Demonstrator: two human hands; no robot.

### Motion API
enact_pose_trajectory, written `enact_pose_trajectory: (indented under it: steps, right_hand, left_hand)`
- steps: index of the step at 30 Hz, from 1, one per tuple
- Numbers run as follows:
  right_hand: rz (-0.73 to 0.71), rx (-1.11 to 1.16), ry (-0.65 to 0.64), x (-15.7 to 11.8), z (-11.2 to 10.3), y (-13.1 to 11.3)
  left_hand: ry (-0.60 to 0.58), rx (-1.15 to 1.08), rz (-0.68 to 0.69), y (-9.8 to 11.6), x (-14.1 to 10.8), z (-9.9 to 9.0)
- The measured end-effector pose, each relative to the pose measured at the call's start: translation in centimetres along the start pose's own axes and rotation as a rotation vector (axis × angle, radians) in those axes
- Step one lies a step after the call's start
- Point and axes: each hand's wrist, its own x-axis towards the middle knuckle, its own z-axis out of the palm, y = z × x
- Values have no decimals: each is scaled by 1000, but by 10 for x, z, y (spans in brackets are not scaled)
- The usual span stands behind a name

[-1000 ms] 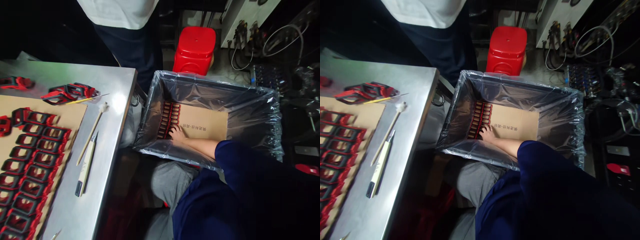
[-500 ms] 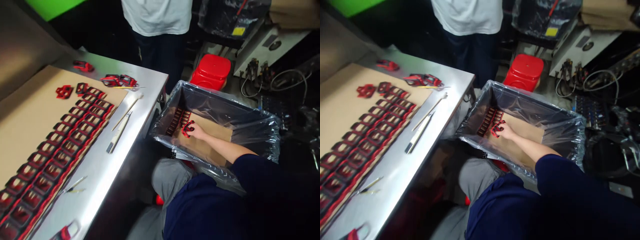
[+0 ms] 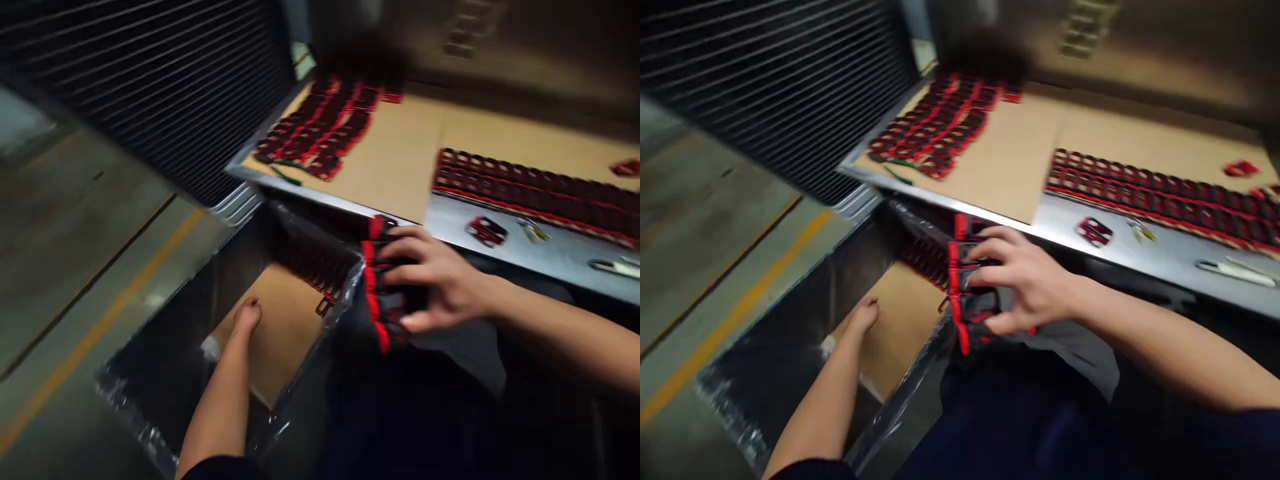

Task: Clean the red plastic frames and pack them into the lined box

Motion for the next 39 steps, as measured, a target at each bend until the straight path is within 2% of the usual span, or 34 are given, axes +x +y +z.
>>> enact_pose_trajectory:
  steps: [2,3,4,6,8,10,12,15,19,23,28,32,34,36,37,39]
  right_hand:
    - [-183,0,-274,90,72,19]
    - [-249,-27,-399,124,110,27]
    - [-314,-59,-541,149,149,35]
    - [-383,-149,-780,180,219,50]
    - [-425,-241,-946,189,277,61]
    - [-466,-273,-1037,185,320,68]
    - [-497,-254,-1090,174,351,72]
    - [-499,-225,-1137,156,379,77]
    - [-443,-226,-1131,137,391,85]
    - [-429,-215,-1136,132,390,91]
    - [-436,-187,-1143,134,387,92]
    - [-433,-152,-1123,146,379,88]
    - [-405,-134,-1101,158,363,80]
    - [-350,-114,-1031,170,330,67]
    - [-313,-102,-969,174,306,59]
    - [-245,-36,-685,176,245,43]
  left_hand:
    - [-46,-68,-122,-28,-13,30]
    - [-70,-102,-165,-36,-19,45]
    - [-93,-136,-197,-40,-24,59]
    - [-130,-198,-231,-44,-31,83]
    - [-155,-244,-246,-45,-34,99]
    - [-170,-269,-260,-46,-35,109]
    - [-183,-280,-276,-46,-34,116]
    - [-195,-287,-294,-47,-34,122]
    - [-180,-299,-301,-43,-35,123]
    - [-134,-329,-280,-24,-30,113]
    - [-28,-408,-71,11,-9,98]
    - [9,-429,97,20,6,97]
    - [29,-426,148,23,10,99]
    - [48,-421,181,30,11,104]
    - [56,-417,193,35,10,107]
    - [69,-410,200,47,7,114]
